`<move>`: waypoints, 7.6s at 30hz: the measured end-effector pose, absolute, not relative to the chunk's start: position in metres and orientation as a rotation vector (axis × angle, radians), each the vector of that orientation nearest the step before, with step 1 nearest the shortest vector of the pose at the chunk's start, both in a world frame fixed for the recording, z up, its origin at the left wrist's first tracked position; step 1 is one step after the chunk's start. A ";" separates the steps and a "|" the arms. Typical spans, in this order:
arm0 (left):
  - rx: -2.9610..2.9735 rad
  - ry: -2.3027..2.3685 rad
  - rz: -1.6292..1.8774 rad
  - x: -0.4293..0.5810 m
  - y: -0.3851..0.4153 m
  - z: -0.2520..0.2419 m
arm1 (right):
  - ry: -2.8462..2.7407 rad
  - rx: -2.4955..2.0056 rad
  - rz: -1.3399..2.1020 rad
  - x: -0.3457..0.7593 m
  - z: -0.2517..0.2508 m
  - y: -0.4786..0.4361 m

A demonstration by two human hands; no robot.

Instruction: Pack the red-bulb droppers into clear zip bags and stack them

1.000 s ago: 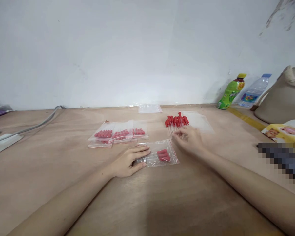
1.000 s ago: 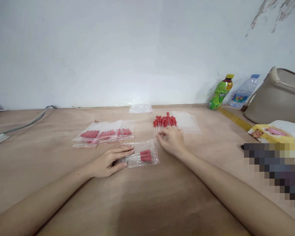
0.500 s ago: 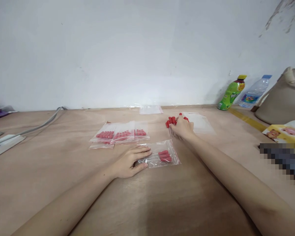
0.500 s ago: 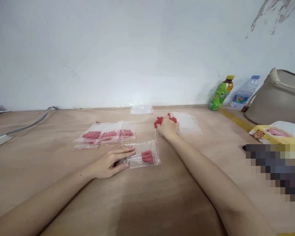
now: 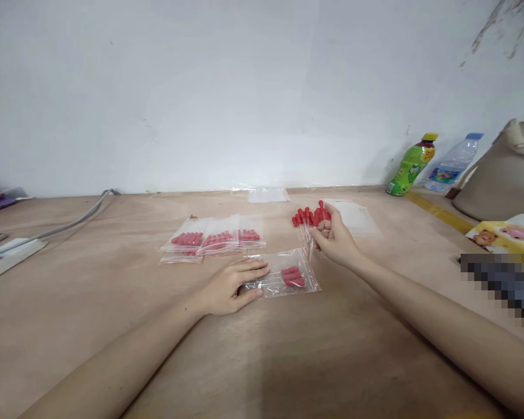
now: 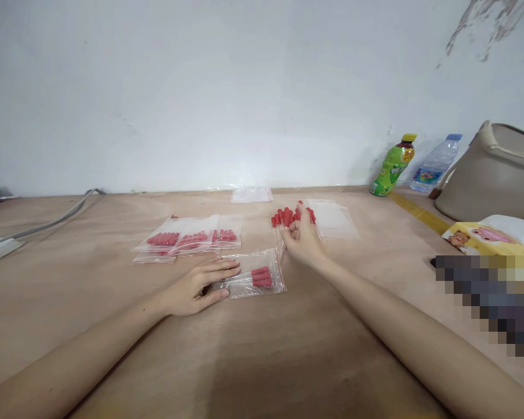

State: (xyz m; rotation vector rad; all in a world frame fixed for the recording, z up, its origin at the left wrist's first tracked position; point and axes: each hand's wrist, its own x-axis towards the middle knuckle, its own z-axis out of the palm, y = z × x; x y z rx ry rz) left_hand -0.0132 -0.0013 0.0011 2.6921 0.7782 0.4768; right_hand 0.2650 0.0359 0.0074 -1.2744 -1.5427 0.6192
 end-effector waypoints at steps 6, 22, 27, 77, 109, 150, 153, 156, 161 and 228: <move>2.684 0.796 0.468 -0.013 -0.002 0.002 | -1.231 -1.122 0.798 0.264 -0.008 0.014; 2.667 0.827 0.483 -0.012 -0.007 0.007 | -1.455 -1.155 1.355 0.272 -0.008 0.011; 2.662 0.836 0.470 -0.012 -0.007 0.007 | -1.571 -1.133 1.507 0.288 -0.002 0.018; 2.643 0.831 0.406 -0.012 -0.002 0.005 | -1.540 -1.960 0.051 0.300 0.021 0.107; 2.701 0.836 0.428 -0.012 -0.007 0.008 | -1.124 -0.933 1.146 0.263 -0.017 0.013; 2.715 0.933 0.342 -0.011 -0.010 0.011 | -1.577 -1.226 1.057 0.247 -0.013 0.014; 2.719 0.921 0.356 -0.011 -0.010 0.011 | -1.696 -1.079 1.140 0.247 -0.007 0.010; 2.721 0.920 0.359 -0.012 -0.010 0.011 | -1.739 -1.008 1.245 0.249 -0.003 0.009; 2.718 0.883 0.387 -0.012 -0.010 0.010 | -1.431 -1.306 1.250 0.252 -0.004 0.009; 2.932 1.257 1.072 -0.019 0.003 0.005 | -2.112 -1.579 0.483 0.210 0.042 -0.016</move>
